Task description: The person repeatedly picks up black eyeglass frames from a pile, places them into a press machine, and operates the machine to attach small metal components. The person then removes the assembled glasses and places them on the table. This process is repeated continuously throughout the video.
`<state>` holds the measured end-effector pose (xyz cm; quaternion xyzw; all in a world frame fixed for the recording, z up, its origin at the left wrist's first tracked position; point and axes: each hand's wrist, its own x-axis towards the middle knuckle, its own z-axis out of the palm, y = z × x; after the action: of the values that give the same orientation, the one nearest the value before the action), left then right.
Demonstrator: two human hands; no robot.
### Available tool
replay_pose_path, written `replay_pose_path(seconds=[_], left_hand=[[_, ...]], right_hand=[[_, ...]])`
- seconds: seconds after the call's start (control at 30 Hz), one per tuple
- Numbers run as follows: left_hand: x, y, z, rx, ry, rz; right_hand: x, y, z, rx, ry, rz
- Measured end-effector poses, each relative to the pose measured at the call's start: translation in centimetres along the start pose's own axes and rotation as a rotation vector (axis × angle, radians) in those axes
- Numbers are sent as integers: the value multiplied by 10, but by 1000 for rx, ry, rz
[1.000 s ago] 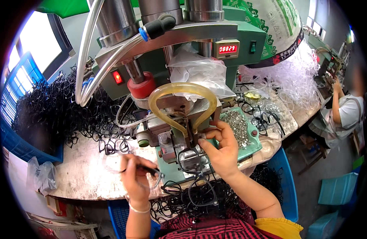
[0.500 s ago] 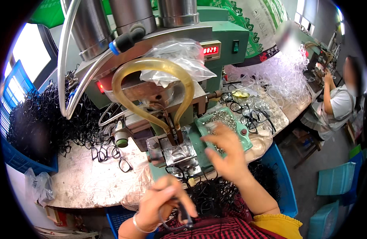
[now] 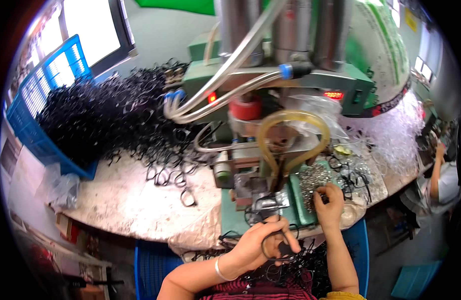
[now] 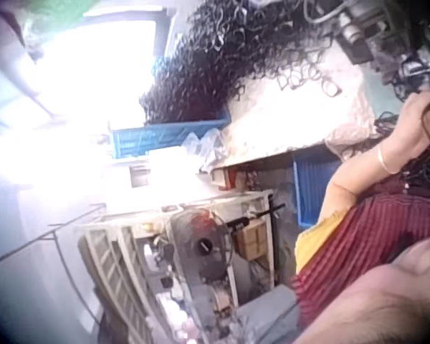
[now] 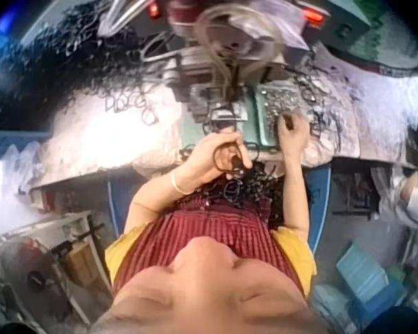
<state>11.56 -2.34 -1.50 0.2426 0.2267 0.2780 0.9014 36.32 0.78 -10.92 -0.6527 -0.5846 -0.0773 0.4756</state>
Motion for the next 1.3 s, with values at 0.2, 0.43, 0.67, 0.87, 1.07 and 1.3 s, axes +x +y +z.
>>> replay_pose_path(seconds=[0.2, 0.43, 0.67, 0.87, 1.07, 1.3], left_hand=[[-15, -11, -22, 314, 54, 142], [-98, 104, -195, 1537, 1018, 1134], [-40, 167, -403, 1986, 1224, 884], [-6, 179, -312, 2013, 1489, 908], [-69, 209, -456, 1846, 1246, 760], [-39, 153, -284, 1481, 1281, 1291]], right_hand=[[-1, -3, 4, 403, 23, 392], [-18, -5, 6, 819, 70, 570], [9, -48, 22, 735, -45, 546], [13, -29, 7, 635, -67, 521], [-16, -19, -8, 251, 32, 265], [-1, -72, -52, 452, -103, 167]])
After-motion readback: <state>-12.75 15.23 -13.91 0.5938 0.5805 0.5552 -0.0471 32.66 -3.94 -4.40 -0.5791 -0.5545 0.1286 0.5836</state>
